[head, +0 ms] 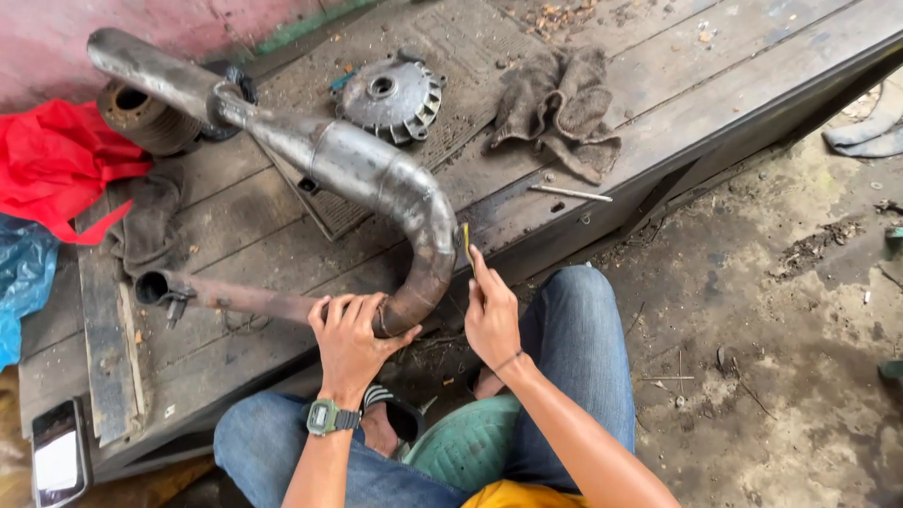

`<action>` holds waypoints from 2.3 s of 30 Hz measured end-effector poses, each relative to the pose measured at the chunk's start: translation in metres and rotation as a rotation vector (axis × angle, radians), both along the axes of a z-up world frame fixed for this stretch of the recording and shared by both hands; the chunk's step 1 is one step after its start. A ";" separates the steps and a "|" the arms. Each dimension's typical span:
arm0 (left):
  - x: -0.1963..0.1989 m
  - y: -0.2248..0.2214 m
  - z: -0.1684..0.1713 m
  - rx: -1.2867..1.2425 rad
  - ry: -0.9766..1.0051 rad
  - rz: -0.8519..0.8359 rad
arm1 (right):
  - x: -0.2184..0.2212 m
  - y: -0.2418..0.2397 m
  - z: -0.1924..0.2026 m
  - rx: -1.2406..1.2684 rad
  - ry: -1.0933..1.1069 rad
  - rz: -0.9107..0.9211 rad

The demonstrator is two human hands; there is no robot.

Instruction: The person scrubs a curved metal pipe with a wire brush and wipes it with a cloth. They repeatedly scrub the pipe's surface and occasionally wipe it down to remove debris.

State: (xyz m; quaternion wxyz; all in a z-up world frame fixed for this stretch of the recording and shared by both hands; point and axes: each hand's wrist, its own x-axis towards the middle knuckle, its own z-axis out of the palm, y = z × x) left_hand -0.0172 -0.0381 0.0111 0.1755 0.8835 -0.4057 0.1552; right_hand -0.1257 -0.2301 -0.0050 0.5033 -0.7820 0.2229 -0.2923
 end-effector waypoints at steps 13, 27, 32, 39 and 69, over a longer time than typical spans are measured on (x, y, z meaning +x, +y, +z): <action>0.002 0.003 -0.004 -0.002 0.007 0.004 | -0.006 0.007 0.062 -0.003 0.037 0.044; 0.000 0.005 -0.003 -0.039 -0.002 0.032 | -0.004 -0.005 0.025 0.177 0.249 0.037; 0.003 0.004 -0.006 -0.039 -0.024 0.018 | 0.018 -0.024 0.024 0.182 0.203 0.039; 0.010 0.002 -0.005 -0.035 0.009 0.028 | 0.008 -0.023 0.044 0.182 0.270 0.086; 0.006 0.002 -0.001 -0.058 -0.021 0.024 | -0.008 -0.029 0.057 -0.543 0.491 0.147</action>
